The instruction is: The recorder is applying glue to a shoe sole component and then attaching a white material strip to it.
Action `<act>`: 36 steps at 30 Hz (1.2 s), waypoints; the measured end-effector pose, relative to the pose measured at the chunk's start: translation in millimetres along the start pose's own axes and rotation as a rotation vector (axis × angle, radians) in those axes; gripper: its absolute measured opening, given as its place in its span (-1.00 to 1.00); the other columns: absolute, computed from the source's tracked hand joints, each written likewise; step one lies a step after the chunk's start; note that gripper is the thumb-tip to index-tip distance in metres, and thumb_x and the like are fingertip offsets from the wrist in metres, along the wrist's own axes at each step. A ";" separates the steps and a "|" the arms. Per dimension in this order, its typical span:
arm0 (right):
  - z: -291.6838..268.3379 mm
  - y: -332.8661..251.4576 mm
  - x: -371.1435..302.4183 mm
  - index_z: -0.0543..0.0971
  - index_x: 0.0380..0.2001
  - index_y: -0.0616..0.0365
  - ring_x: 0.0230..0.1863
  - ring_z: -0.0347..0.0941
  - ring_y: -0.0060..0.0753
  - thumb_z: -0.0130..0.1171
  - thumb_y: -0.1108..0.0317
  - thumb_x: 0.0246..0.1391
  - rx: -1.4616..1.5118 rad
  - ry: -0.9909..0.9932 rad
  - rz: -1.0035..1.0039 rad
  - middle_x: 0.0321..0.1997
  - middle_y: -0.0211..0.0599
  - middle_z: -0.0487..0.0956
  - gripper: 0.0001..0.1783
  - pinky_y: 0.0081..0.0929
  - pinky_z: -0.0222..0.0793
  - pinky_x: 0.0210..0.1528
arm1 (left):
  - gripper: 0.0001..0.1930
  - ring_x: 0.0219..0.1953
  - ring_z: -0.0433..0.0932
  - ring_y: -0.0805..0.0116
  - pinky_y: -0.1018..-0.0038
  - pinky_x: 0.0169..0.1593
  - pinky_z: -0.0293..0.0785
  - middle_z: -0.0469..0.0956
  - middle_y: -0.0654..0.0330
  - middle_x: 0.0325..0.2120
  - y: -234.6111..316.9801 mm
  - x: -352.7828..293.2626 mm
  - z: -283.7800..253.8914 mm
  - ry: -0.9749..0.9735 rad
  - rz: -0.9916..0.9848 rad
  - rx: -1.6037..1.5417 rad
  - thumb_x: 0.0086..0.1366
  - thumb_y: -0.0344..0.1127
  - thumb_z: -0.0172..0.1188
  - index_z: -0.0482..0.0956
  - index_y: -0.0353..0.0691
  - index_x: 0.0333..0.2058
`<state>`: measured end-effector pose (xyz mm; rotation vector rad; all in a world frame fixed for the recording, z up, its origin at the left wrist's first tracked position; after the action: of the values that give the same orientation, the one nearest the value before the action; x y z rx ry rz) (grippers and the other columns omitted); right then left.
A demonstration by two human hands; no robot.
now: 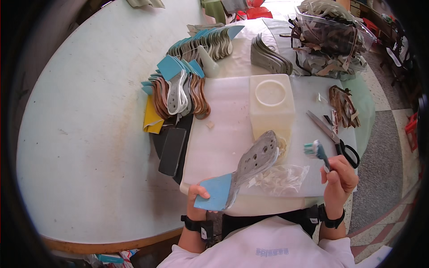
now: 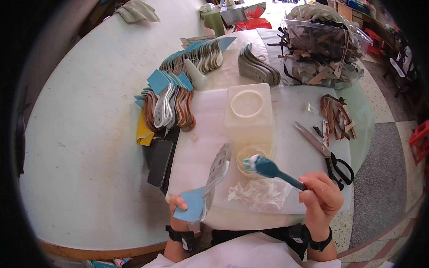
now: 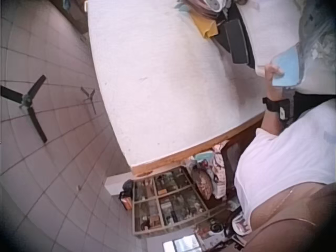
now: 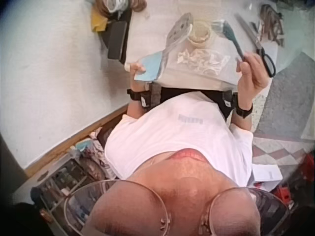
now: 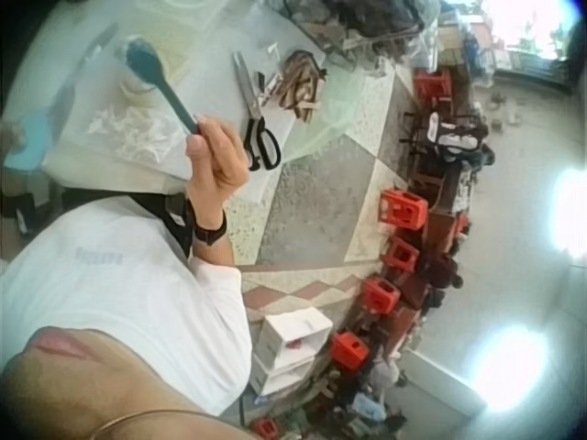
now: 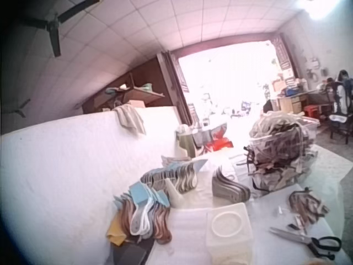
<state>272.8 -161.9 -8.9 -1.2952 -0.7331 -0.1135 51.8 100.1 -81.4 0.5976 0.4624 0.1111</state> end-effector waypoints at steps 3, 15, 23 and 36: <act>-2.3 -8.1 -1.3 0.58 -0.32 0.38 -0.56 0.30 -0.63 0.23 0.44 -0.06 0.150 -0.004 0.169 -0.46 -0.21 0.51 -0.77 -0.73 0.15 -0.54 | -0.43 -0.88 0.33 0.15 0.42 -0.83 0.34 0.43 -0.12 -0.72 -0.3 0.0 -0.2 0.050 0.038 0.055 -0.29 -0.30 -0.02 0.35 -0.71 -0.30; 11.0 0.4 -0.2 0.60 -0.34 0.36 -0.55 0.33 -0.60 0.17 0.52 -0.03 0.183 -0.208 0.287 -0.50 -0.26 0.54 -0.84 -0.71 0.14 -0.54 | -0.49 -0.83 0.38 0.31 0.55 -0.79 0.35 0.46 0.00 -0.68 -3.1 -2.4 12.1 0.089 0.064 0.148 -0.31 -0.24 -0.02 0.42 -0.55 -0.35; 17.0 7.3 -0.9 0.60 -0.34 0.35 -0.61 0.24 -0.72 0.13 0.54 0.01 0.291 -0.158 0.383 -0.53 -0.35 0.50 -0.86 -0.76 0.08 -0.59 | -0.40 -0.84 0.37 0.25 0.53 -0.78 0.38 0.47 -0.06 -0.65 1.2 1.2 11.8 -0.024 -0.010 0.152 -0.34 -0.25 0.00 0.38 -0.61 -0.27; 1.7 15.0 -3.3 0.57 -0.27 0.34 -0.62 0.23 -0.70 0.07 0.49 0.12 0.390 -0.072 0.461 -0.49 -0.32 0.52 -0.84 -0.75 0.12 -0.58 | -0.43 -0.69 0.47 0.24 0.47 -0.65 0.46 0.49 0.00 -0.57 -7.6 -8.9 25.7 0.081 0.030 0.261 -0.31 -0.27 0.04 0.40 -0.53 -0.24</act>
<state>276.5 -157.0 -23.0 -1.0638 -0.4700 0.4316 55.2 78.5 -63.6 0.8590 0.5513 0.1050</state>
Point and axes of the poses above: each hand's wrist, its own x-axis towards the middle knuckle, its own z-axis out of the palm, y = z × x, the point moved 2 cm from there along x, towards the middle knuckle
